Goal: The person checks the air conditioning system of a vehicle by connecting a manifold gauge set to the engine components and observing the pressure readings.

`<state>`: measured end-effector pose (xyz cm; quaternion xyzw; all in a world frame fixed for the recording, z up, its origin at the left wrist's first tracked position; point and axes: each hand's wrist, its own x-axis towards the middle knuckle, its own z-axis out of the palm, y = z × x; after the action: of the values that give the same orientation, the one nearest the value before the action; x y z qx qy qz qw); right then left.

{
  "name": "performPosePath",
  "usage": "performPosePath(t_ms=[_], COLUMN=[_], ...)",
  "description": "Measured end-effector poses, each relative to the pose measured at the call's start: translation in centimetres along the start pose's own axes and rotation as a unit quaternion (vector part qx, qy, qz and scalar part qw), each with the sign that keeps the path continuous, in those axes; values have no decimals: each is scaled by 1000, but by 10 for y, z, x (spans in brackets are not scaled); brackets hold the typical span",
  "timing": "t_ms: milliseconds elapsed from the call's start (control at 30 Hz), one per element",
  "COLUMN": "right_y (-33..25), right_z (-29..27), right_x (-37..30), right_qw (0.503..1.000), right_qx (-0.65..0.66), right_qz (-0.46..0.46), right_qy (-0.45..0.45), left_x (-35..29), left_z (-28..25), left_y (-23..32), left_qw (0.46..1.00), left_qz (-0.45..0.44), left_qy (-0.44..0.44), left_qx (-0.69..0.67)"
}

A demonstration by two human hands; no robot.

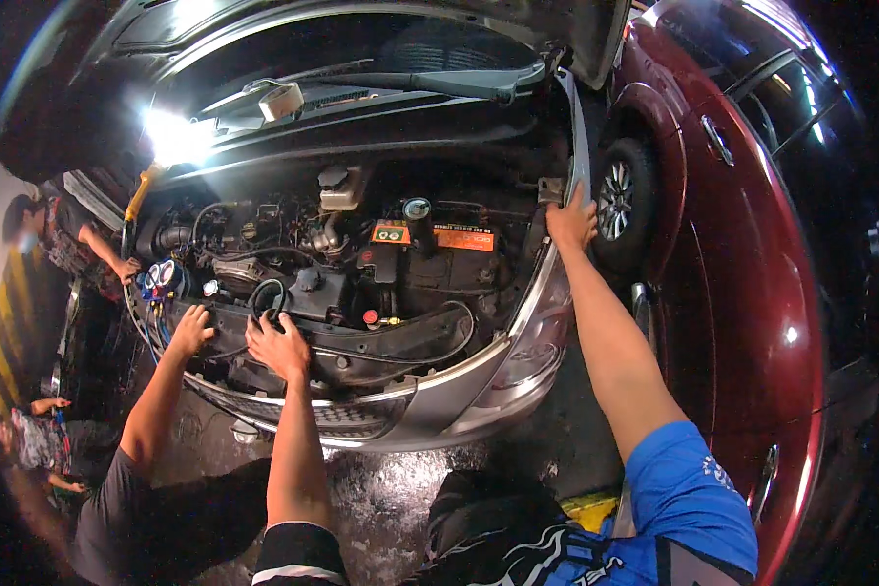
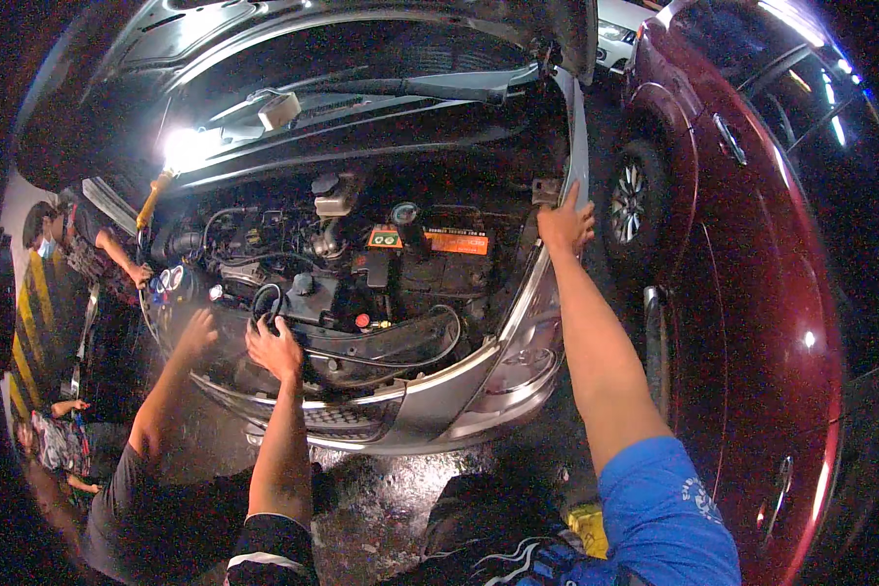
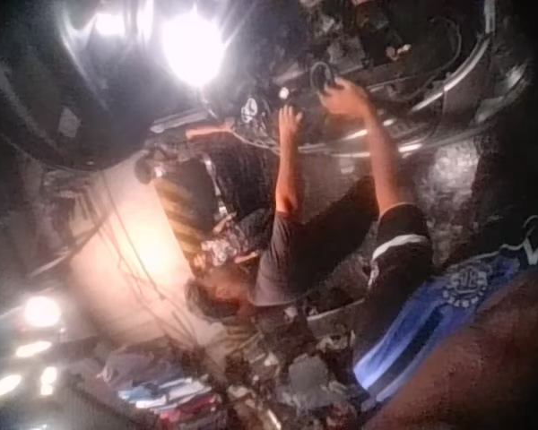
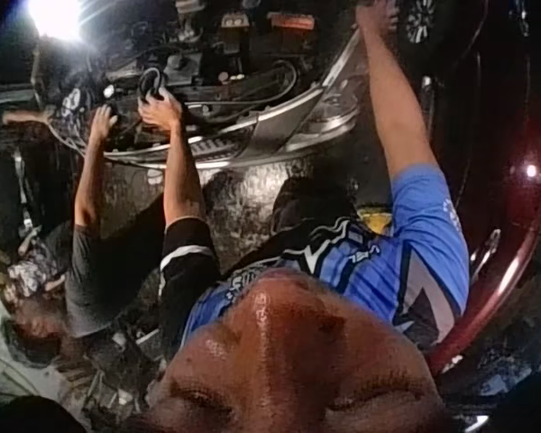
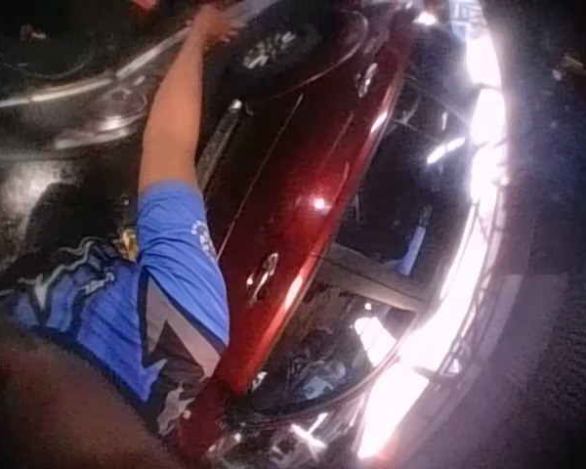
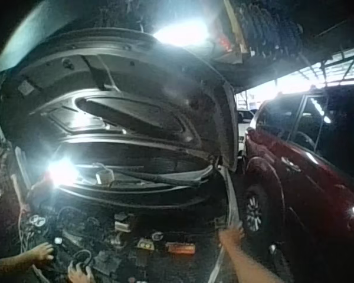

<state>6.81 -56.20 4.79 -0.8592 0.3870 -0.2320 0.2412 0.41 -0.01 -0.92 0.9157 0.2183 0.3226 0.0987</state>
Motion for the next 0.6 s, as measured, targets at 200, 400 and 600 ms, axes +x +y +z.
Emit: performPosePath(t_ms=[200, 400, 600], right_y=[1, 10, 14], right_z=[2, 11, 9], right_x=[1, 7, 8], right_qw=[1000, 999, 997], right_qx=[-11, 31, 69], right_qz=[5, 3, -6], right_qy=[0, 27, 38], left_x=[-1, 0, -3], left_z=[1, 4, 2], left_y=[0, -2, 0], left_qw=[1000, 1000, 1000], left_qz=[4, 4, -5], left_qy=[6, 5, -1], left_qx=[8, 14, 0])
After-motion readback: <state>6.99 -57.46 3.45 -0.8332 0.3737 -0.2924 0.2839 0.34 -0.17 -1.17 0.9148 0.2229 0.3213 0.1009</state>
